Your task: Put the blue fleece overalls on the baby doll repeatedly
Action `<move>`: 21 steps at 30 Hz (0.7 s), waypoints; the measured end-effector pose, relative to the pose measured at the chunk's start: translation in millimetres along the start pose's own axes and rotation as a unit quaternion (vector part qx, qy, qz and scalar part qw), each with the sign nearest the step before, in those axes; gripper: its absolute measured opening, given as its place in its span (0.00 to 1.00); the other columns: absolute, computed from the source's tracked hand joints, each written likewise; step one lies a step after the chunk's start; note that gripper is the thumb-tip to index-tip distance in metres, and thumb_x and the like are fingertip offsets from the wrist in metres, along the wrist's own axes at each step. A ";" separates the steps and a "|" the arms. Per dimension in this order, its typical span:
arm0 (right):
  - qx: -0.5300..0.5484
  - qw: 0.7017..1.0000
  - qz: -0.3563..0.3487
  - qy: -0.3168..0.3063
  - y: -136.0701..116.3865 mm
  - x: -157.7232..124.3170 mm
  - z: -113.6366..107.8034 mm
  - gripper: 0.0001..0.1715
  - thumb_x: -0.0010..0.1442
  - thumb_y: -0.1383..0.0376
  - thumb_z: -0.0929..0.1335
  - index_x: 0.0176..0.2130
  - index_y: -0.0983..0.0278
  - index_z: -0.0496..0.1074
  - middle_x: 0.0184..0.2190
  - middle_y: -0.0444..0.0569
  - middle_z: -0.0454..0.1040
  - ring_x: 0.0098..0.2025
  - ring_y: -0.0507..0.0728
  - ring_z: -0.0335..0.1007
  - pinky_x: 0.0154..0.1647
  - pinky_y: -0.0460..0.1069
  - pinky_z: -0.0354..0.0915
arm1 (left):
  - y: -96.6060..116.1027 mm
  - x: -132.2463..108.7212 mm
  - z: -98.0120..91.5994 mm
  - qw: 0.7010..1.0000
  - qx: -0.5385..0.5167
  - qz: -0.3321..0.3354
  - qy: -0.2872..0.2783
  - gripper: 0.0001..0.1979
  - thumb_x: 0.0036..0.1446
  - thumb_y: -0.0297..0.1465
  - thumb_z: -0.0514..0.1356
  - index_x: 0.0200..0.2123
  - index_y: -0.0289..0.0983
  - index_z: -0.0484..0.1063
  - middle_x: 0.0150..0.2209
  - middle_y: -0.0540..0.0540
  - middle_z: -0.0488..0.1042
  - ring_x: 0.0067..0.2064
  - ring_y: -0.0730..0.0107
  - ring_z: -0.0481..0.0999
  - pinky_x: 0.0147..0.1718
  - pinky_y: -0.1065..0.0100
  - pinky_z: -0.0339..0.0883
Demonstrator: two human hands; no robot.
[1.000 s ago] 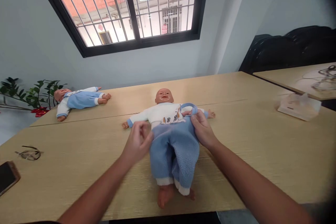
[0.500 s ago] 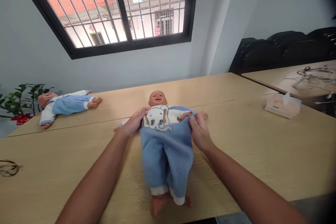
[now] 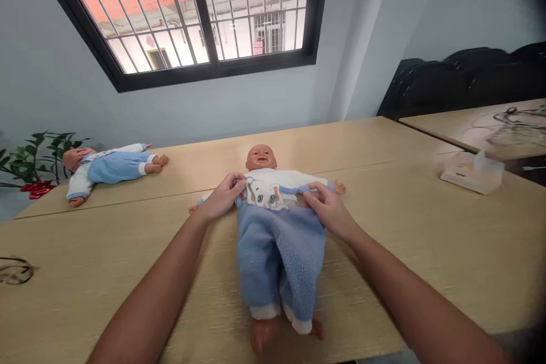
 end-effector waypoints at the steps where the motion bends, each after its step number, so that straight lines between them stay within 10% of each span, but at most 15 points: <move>1: -0.001 1.000 -0.011 -0.012 2.0 1.3 1.5 0.21 0.63 0.47 0.70 0.43 0.61 0.69 0.29 0.43 0.72 0.28 0.54 0.64 0.28 0.48 0.59 | 4.4 -0.9 2.8 0.997 0.069 0.015 0.006 0.24 0.64 0.51 0.60 0.52 0.38 0.68 0.42 0.44 0.74 0.42 0.65 0.75 0.44 0.63 0.71; 4: 0.022 0.997 -0.071 0.005 4.4 1.5 2.3 0.21 0.64 0.47 0.70 0.43 0.61 0.69 0.35 0.45 0.73 0.35 0.55 0.69 0.35 0.50 0.65 | 29.7 -3.3 18.0 0.967 0.231 0.108 0.029 0.32 0.60 0.46 0.65 0.63 0.40 0.65 0.62 0.38 0.68 0.63 0.53 0.67 0.62 0.53 0.63; 8: 0.060 0.983 -0.151 0.085 -0.7 -5.7 -1.1 0.20 0.66 0.46 0.69 0.45 0.58 0.66 0.41 0.48 0.75 0.42 0.57 0.72 0.44 0.52 0.68 | 57.6 0.8 61.8 0.932 0.312 0.150 -0.106 0.52 0.47 0.50 0.74 0.70 0.40 0.58 0.68 0.35 0.63 0.69 0.41 0.61 0.65 0.50 0.58; 13: 0.121 0.979 -0.132 0.093 -8.0 -8.5 -4.6 0.17 0.66 0.49 0.70 0.44 0.56 0.64 0.41 0.45 0.73 0.34 0.53 0.67 0.35 0.49 0.66 | 70.3 2.2 90.3 0.898 0.304 0.149 -0.283 0.18 0.59 0.49 0.66 0.39 0.39 0.77 0.39 0.48 0.80 0.41 0.60 0.76 0.41 0.64 0.65; 16: 0.089 0.994 -0.063 -0.010 -9.2 -5.6 -3.0 0.21 0.65 0.46 0.70 0.44 0.58 0.70 0.38 0.45 0.73 0.35 0.54 0.67 0.36 0.48 0.65 | 76.5 3.1 78.6 0.921 0.258 0.180 -0.228 0.21 0.66 0.47 0.59 0.28 0.37 0.71 0.30 0.51 0.73 0.34 0.68 0.70 0.38 0.67 0.61; 21: 0.035 0.981 -0.026 -0.187 -9.2 -7.3 -0.1 0.24 0.64 0.44 0.71 0.43 0.61 0.78 0.40 0.49 0.77 0.44 0.60 0.71 0.47 0.53 0.68 | 63.3 8.5 67.8 0.978 0.108 0.115 -0.135 0.23 0.68 0.50 0.54 0.37 0.36 0.73 0.35 0.48 0.76 0.40 0.66 0.73 0.44 0.67 0.66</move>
Point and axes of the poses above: each hand's wrist, its own x-axis towards the middle knuckle, its own z-axis out of the palm, y = z × x, the point moved 4 cm from there along x, towards the middle knuckle
